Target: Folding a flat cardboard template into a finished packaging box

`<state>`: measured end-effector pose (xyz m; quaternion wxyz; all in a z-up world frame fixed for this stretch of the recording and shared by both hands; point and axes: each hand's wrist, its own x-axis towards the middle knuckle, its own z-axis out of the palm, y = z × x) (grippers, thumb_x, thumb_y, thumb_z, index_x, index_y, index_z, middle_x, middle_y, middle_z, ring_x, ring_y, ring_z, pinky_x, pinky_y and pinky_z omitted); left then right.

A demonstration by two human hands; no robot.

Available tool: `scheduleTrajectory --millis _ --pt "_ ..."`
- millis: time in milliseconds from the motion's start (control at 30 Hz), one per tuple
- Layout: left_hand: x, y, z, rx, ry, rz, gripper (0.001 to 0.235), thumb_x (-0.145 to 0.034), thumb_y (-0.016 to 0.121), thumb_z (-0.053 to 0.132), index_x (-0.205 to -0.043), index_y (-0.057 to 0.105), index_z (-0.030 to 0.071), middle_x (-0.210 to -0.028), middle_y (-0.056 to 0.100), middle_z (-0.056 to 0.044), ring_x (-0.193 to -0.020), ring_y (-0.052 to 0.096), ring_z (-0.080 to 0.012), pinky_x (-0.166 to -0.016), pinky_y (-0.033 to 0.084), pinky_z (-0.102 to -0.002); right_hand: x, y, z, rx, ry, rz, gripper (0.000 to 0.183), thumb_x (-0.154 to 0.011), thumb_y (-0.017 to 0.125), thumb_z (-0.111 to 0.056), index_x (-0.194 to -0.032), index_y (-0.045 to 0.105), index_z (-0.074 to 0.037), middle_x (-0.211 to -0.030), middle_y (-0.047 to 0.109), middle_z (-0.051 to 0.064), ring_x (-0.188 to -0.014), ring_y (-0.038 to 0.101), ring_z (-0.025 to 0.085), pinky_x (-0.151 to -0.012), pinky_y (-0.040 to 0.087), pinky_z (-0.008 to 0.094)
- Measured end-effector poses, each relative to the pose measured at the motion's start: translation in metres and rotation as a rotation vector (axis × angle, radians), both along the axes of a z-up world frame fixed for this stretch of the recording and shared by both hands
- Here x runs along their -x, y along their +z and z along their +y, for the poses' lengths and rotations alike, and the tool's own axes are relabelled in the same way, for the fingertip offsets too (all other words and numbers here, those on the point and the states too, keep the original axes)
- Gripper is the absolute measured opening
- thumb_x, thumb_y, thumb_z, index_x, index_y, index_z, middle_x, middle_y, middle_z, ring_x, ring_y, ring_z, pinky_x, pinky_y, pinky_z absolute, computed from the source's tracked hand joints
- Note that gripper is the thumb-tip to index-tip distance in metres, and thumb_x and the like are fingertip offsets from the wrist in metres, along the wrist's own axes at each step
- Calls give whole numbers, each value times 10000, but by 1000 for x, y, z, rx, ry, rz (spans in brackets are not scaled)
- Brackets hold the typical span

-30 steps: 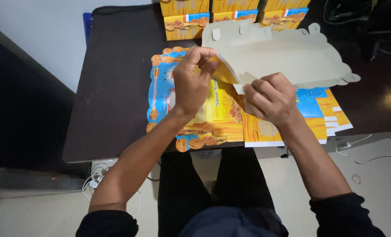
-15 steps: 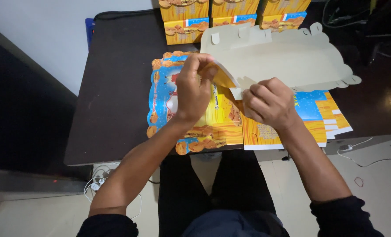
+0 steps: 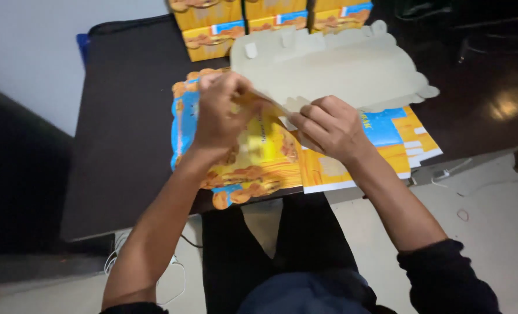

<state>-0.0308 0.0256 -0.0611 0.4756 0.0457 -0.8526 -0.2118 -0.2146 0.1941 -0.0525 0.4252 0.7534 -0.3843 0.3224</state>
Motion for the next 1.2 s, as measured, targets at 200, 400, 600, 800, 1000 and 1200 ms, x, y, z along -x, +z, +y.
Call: scheduleTrajectory --millis 200,400,600,800,1000,1200 --pt "5 -16 6 -150 184 87 463 -910 811 559 -1031 596 167 -860 579 -18 -958 601 -249 -818 537 -359 1 0 -3 90 76 -24 146 -959 626 -69 -964 742 19 -805 591 148 -620 525 279 -599 505 354" --pt "0 5 28 -309 105 43 444 -971 753 506 -1073 539 130 -962 512 -81 -1091 603 -303 -974 516 -385 -6 9 1 78 161 -4 151 -968 614 -59 -947 735 27 -771 578 146 -606 511 256 -574 485 341" --pt "10 -15 17 -335 35 204 387 -990 726 443 -1052 511 127 -920 491 -99 -823 633 -259 -801 538 -346 -1 5 -1 68 127 -64 105 -877 636 33 -927 726 11 -751 548 120 -554 465 253 -546 463 334" --pt "8 -3 26 -363 -5 194 343 -1028 659 420 -1050 498 119 -889 476 -83 -754 585 -197 -710 535 -362 -8 2 1 45 92 30 135 -925 641 -57 -995 746 -9 -774 566 89 -625 491 209 -591 462 315" --pt "19 -6 30 484 219 161 158 -976 741 247 -1061 661 140 -952 677 -9 -790 619 -234 -850 469 -408 -16 -2 0 53 77 92 78 -936 704 -54 -999 725 -12 -807 564 117 -679 529 249 -593 488 366" --pt "8 9 48 504 113 -45 442 -970 752 108 -1382 591 106 -882 621 -42 -861 599 -225 -987 389 -486 -12 -10 0 95 30 150 98 -888 752 -55 -950 683 -22 -801 591 135 -664 550 267 -589 510 386"
